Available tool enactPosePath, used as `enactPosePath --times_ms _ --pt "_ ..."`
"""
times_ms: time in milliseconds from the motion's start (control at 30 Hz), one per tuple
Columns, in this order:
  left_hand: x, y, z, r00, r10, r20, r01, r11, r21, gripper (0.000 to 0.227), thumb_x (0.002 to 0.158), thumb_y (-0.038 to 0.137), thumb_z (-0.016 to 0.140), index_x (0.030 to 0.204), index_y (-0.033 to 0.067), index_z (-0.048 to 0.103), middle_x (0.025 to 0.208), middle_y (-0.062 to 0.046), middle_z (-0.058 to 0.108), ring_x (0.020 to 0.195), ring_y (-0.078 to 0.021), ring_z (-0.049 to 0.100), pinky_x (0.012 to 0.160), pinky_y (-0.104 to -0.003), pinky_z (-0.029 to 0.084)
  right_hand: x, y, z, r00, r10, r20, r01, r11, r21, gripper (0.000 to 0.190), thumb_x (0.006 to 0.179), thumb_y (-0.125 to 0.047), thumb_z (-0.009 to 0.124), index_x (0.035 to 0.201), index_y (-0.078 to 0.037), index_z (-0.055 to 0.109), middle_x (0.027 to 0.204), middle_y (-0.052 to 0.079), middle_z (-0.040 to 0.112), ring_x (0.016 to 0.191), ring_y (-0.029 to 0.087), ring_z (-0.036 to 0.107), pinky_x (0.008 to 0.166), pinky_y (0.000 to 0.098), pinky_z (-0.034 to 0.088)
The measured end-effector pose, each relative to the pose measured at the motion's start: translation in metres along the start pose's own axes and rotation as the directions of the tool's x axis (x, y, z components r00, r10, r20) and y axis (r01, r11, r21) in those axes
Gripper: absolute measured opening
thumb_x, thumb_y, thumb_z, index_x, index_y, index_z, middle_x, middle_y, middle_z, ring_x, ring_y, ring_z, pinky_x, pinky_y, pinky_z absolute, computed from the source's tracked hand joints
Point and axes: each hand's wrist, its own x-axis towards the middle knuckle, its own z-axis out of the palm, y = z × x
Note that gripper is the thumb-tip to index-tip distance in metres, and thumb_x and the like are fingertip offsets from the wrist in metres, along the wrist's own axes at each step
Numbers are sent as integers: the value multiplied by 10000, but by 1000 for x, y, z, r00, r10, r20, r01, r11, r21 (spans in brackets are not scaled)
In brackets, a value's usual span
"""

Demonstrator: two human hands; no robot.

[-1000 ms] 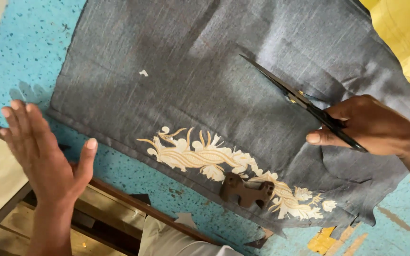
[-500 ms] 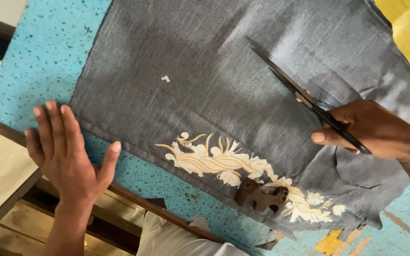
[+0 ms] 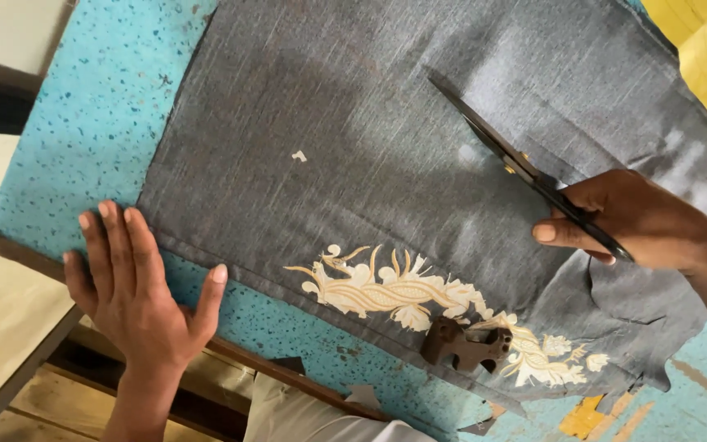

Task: The person uses shears to cut a piece of gray fabric with a floral pattern on a blue speckled table. They then use a yellow ruler and an orange marker to draw a straight line on the fabric.

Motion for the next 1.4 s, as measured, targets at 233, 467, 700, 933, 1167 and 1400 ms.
enactPosePath --times_ms 233,467,700,933,1167,1400 --pt "-1 -1 0 1000 -24 19 24 1000 2 885 1097 623 445 1642 -67 346 1689 -279 341 1596 -438 249 1317 -601 119 5 -4 0 995 87 45 -89 994 67 407 851 -249 900 652 75 753 445 215 657 405 284 630 507 358 492" --pt "0 -1 1 999 -36 26 36 999 0 868 1100 627 435 1644 -40 320 1688 -254 321 1598 -427 234 1336 -619 132 5 -22 -6 998 55 2 -55 998 -19 391 822 -368 861 707 2 806 472 177 655 468 264 643 583 361 509" --pt "0 -2 1 999 -42 27 42 999 5 890 1085 633 446 1639 -56 346 1686 -275 349 1594 -444 264 1308 -610 131 7 -33 -8 985 170 1 -170 985 -2 344 844 -264 899 745 63 855 483 220 673 465 280 647 551 350 509" --pt "2 -1 -2 998 -50 44 50 999 0 901 1076 622 466 1629 -83 371 1674 -301 365 1582 -466 278 1296 -622 139 11 -39 -15 998 52 -23 -51 998 30 391 824 -284 885 673 59 772 474 197 627 442 283 641 538 388 556" --pt "2 -4 0 997 -68 30 68 998 2 925 1060 648 440 1609 -95 429 1662 -303 394 1573 -450 307 1294 -593 123 33 -15 -25 996 -86 -19 86 996 32 331 788 -237 898 666 45 776 448 167 544 443 265 545 492 426 531" --pt "3 -5 0 997 -74 0 74 997 12 911 1048 639 443 1589 -93 473 1637 -309 458 1557 -446 353 1277 -588 162 24 -51 -27 1000 8 -19 -6 994 113 392 826 -175 898 624 110 718 425 217 522 384 293 538 484 452 567"
